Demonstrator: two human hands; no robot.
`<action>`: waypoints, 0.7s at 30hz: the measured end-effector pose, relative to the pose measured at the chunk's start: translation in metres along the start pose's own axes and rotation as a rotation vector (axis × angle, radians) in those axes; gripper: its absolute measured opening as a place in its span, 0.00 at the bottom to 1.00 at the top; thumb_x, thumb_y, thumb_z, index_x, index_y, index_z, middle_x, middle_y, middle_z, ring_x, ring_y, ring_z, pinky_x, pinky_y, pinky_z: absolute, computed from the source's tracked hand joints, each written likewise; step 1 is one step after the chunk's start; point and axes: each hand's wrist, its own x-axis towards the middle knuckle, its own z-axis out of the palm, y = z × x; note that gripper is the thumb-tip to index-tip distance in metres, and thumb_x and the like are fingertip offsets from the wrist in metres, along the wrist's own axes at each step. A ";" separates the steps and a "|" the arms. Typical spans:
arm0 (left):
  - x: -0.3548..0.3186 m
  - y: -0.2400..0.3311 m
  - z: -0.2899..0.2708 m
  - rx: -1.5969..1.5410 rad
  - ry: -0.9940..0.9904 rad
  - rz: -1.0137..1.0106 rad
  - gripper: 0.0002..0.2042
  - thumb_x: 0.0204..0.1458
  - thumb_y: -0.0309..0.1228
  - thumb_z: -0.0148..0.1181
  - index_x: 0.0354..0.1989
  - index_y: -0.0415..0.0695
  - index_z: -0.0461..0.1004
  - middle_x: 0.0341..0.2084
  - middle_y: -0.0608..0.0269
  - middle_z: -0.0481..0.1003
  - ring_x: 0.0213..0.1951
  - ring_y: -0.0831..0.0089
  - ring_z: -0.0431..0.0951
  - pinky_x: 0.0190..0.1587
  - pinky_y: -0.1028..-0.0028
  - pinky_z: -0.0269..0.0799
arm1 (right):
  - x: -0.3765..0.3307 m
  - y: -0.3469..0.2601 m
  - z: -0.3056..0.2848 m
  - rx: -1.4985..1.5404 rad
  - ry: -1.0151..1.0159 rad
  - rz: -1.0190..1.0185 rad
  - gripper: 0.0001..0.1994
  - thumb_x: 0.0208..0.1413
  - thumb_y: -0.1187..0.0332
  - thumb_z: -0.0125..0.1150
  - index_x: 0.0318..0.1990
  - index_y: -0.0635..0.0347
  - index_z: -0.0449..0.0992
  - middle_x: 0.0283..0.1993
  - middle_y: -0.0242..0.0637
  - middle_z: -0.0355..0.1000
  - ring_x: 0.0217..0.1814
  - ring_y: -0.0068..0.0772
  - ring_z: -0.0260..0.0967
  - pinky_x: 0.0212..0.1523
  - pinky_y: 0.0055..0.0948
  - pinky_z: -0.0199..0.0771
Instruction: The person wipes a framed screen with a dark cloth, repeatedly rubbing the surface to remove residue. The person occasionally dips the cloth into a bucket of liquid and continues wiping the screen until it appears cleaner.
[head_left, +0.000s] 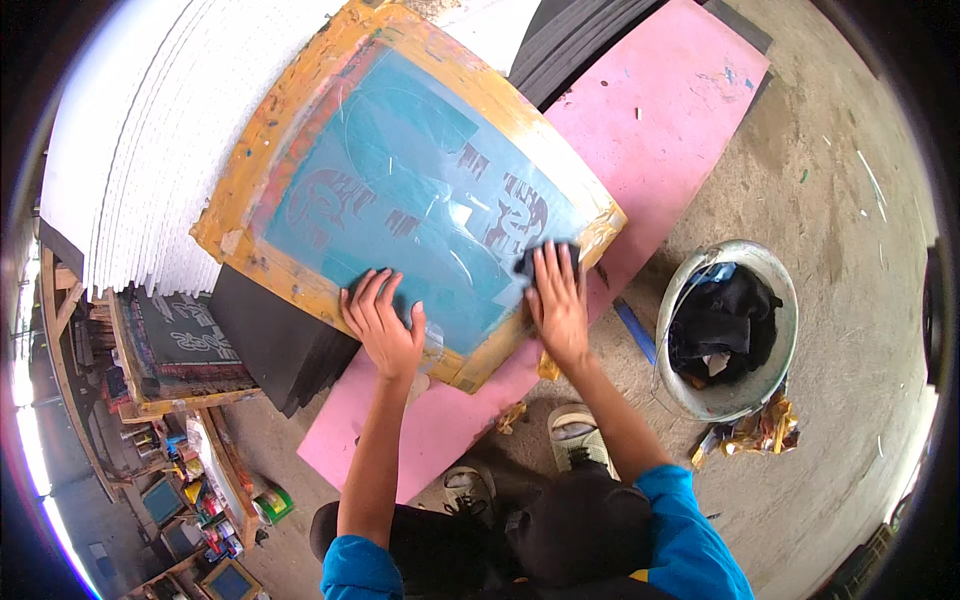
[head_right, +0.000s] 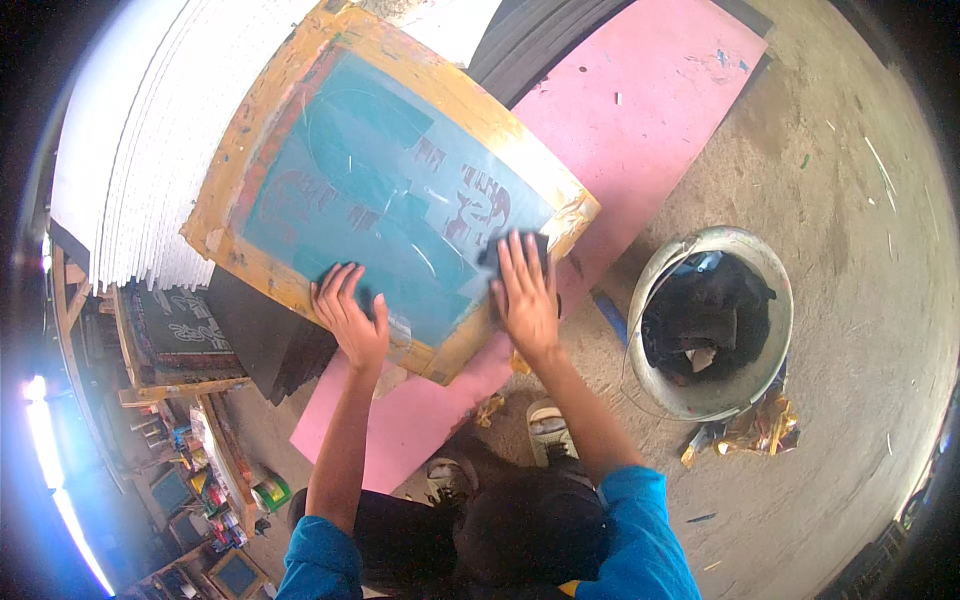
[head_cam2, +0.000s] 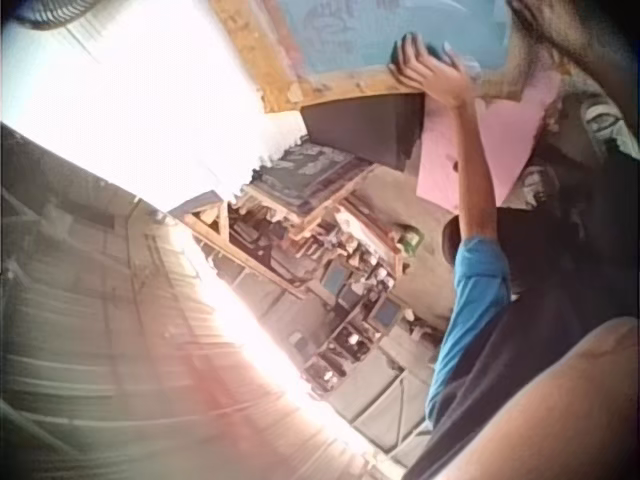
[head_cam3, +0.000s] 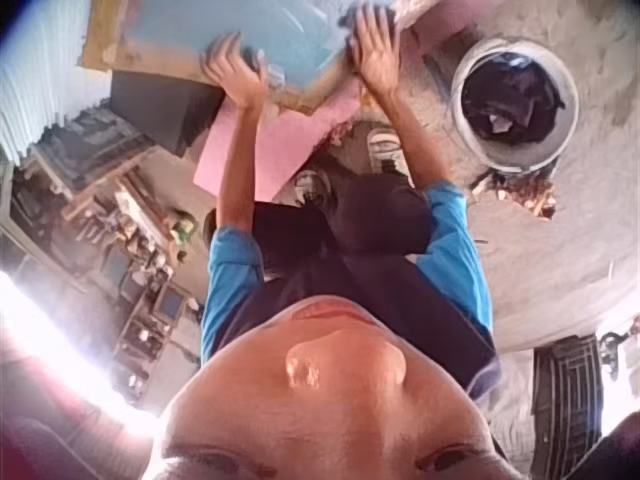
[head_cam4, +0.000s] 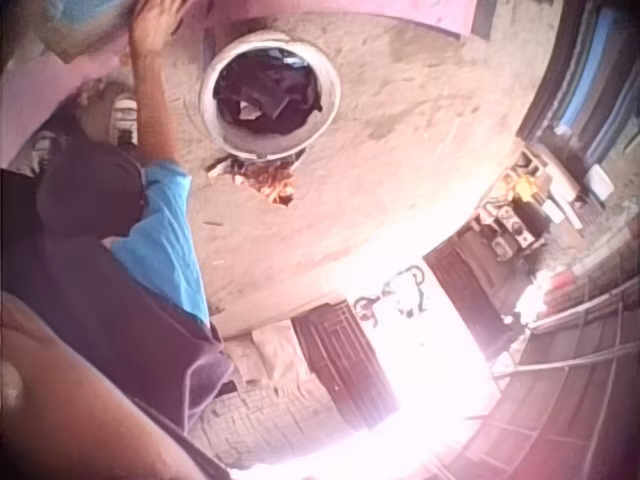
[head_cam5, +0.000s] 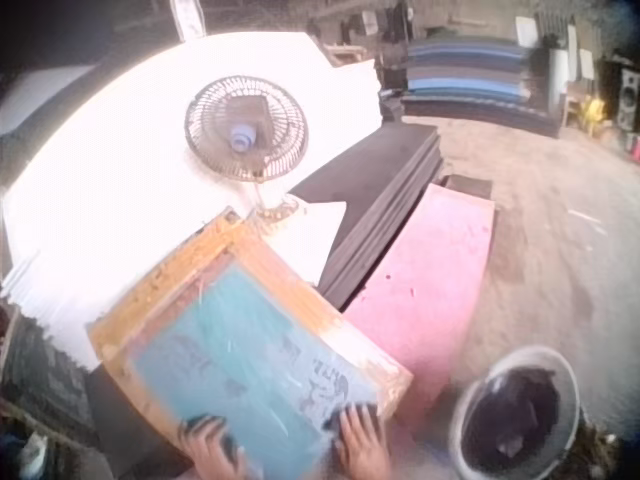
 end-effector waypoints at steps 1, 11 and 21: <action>-0.003 -0.001 -0.002 -0.020 -0.017 -0.003 0.19 0.61 0.43 0.46 0.53 0.44 0.67 0.52 0.60 0.68 0.59 0.59 0.64 0.66 0.47 0.46 | -0.003 -0.004 -0.001 0.005 -0.022 0.011 0.29 0.62 0.60 0.52 0.69 0.58 0.54 0.73 0.42 0.49 0.77 0.44 0.40 0.72 0.53 0.39; -0.002 0.008 0.002 0.114 0.009 -0.118 0.16 0.61 0.42 0.46 0.51 0.47 0.69 0.52 0.63 0.66 0.59 0.59 0.62 0.64 0.42 0.42 | 0.136 -0.063 -0.005 0.047 0.165 -0.140 0.36 0.60 0.53 0.52 0.69 0.66 0.50 0.74 0.47 0.45 0.77 0.49 0.38 0.73 0.49 0.41; -0.003 0.008 0.003 -0.201 0.353 -0.578 0.26 0.60 0.28 0.50 0.65 0.39 0.50 0.66 0.40 0.45 0.68 0.47 0.46 0.67 0.53 0.45 | 0.012 -0.027 0.012 -0.086 -0.124 -0.249 0.46 0.54 0.42 0.56 0.70 0.65 0.47 0.75 0.48 0.41 0.78 0.51 0.34 0.72 0.54 0.39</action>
